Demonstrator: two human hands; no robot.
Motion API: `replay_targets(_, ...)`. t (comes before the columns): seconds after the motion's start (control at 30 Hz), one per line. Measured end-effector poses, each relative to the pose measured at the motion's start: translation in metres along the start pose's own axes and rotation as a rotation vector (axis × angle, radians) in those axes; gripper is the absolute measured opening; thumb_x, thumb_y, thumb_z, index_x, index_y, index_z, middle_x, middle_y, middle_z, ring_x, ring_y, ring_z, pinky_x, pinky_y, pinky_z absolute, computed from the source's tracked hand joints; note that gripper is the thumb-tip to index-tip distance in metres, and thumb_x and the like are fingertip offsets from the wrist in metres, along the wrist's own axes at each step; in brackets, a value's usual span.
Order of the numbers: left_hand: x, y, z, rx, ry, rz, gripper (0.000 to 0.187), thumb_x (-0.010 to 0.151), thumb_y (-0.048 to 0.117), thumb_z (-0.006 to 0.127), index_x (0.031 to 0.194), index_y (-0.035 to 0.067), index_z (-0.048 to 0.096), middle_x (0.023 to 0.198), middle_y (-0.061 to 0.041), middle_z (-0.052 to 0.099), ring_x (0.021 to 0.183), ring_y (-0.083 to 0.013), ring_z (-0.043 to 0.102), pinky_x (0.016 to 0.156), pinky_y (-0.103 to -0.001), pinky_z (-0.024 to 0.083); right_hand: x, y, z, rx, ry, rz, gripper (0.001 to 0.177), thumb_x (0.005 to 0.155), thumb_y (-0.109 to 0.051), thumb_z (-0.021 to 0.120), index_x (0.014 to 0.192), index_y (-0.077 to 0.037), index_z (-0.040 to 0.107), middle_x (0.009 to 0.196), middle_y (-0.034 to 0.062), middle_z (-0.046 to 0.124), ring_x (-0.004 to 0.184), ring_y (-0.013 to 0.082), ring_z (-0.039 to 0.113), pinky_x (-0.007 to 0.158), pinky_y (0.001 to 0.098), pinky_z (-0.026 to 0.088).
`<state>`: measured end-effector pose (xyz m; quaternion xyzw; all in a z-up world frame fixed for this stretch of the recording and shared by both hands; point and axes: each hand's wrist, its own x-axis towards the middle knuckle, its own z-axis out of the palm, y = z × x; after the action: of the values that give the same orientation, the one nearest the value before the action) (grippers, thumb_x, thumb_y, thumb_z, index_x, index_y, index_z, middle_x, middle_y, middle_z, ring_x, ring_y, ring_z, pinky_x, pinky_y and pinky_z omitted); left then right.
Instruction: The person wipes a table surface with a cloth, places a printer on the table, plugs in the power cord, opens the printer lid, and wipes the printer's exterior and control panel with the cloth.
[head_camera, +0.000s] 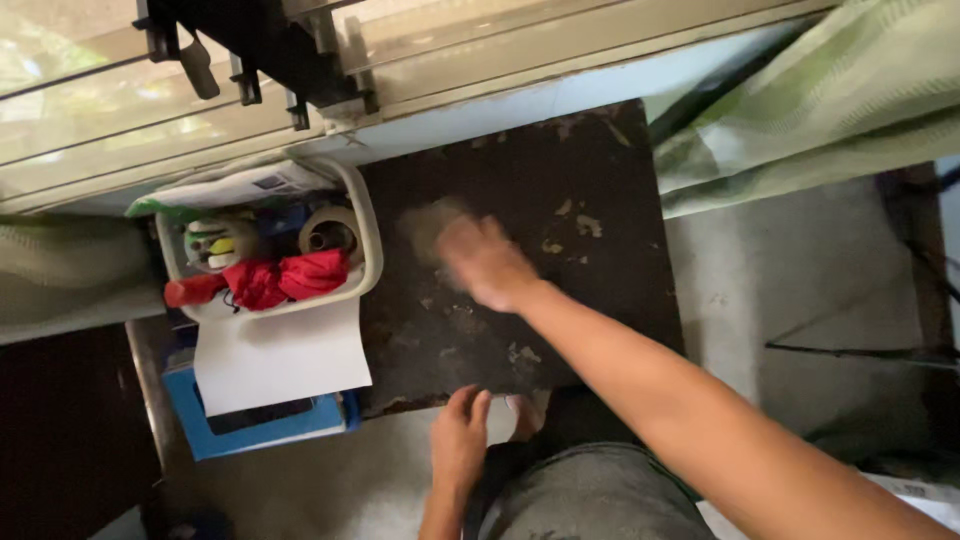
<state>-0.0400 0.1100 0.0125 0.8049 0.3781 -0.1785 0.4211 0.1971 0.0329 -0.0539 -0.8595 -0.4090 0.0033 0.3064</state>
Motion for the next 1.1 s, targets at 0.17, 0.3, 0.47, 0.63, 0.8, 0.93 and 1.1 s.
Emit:
replay_targets(0.17,0.003,0.032,-0.002,-0.119,-0.010,0.040,0.040,0.091,0.033,0.068,0.119,0.005,0.071,0.104,-0.017,0.079,0.091,-0.0285,0.079,0.082,-0.037,0.060,0.045,0.010,-0.014,-0.212,-0.307,-0.181,0.055,0.089,-0.026,0.065,0.142,-0.013,0.058,0.155,0.0092,0.042,0.147,0.0325,0.033,0.116,0.0649,0.025)
replay_targets(0.3,-0.009,0.036,-0.007,-0.132,0.004,0.049,0.039,0.092,0.032,0.068,0.119,0.003,0.071,0.108,-0.016,0.078,0.097,-0.0279,0.078,0.085,-0.036,0.059,0.049,0.070,-0.041,-0.226,-0.361,0.065,0.048,0.092,-0.023,0.063,0.140,-0.021,0.059,0.159,0.0028,0.042,0.152,0.0309,0.033,0.121,0.0623,0.024)
replay_targets(0.47,-0.018,0.016,-0.015,-0.059,0.023,-0.062,0.041,0.092,0.034,0.068,0.121,0.005,0.073,0.111,-0.016,0.078,0.103,-0.0274,0.077,0.087,-0.036,0.059,-0.018,0.166,-0.067,-0.367,0.055,0.097,0.053,0.093,-0.013,0.059,0.145,-0.002,0.055,0.149,0.0179,0.052,0.140,0.0437,0.046,0.113,0.0563,0.042)
replay_targets(0.63,-0.029,-0.015,-0.021,-0.137,0.112,-0.103,0.042,0.091,0.035,0.068,0.121,0.006,0.073,0.111,-0.016,0.079,0.103,-0.0271,0.077,0.089,-0.036,0.058,-0.067,0.197,-0.107,-0.297,0.174,0.920,0.040,0.089,-0.007,0.050,0.124,0.010,0.058,0.126,0.0312,0.060,0.113,0.0462,0.057,0.093,0.0535,0.049)
replay_targets(0.8,-0.027,-0.022,-0.011,-0.151,0.130,-0.107,0.040,0.092,0.034,0.069,0.118,0.004,0.074,0.110,-0.017,0.078,0.103,-0.0276,0.076,0.090,-0.037,0.057,-0.101,0.068,-0.054,-0.189,0.216,0.358,0.048,0.086,-0.003,0.046,0.131,0.004,0.063,0.139,0.0266,0.057,0.130,0.0432,0.052,0.111,0.0529,0.039)
replay_targets(0.93,-0.023,-0.010,-0.013,-0.119,0.089,0.010,0.039,0.091,0.035,0.068,0.117,0.006,0.074,0.108,-0.016,0.078,0.100,-0.0284,0.076,0.088,-0.037,0.058,-0.150,-0.007,-0.024,-0.024,-0.301,-0.004,0.047,0.086,-0.002,0.054,0.132,-0.004,0.064,0.140,0.0217,0.058,0.126,0.0394,0.053,0.104,0.0555,0.038)
replay_targets(1.1,-0.031,-0.008,-0.030,-0.141,0.117,0.054,0.040,0.091,0.034,0.069,0.118,0.005,0.073,0.107,-0.017,0.077,0.100,-0.0295,0.075,0.088,-0.038,0.057,-0.204,0.054,-0.053,-0.141,0.122,0.309,0.034,0.095,0.000,0.054,0.126,-0.005,0.067,0.138,0.0150,0.061,0.136,0.0366,0.054,0.117,0.0504,0.043)
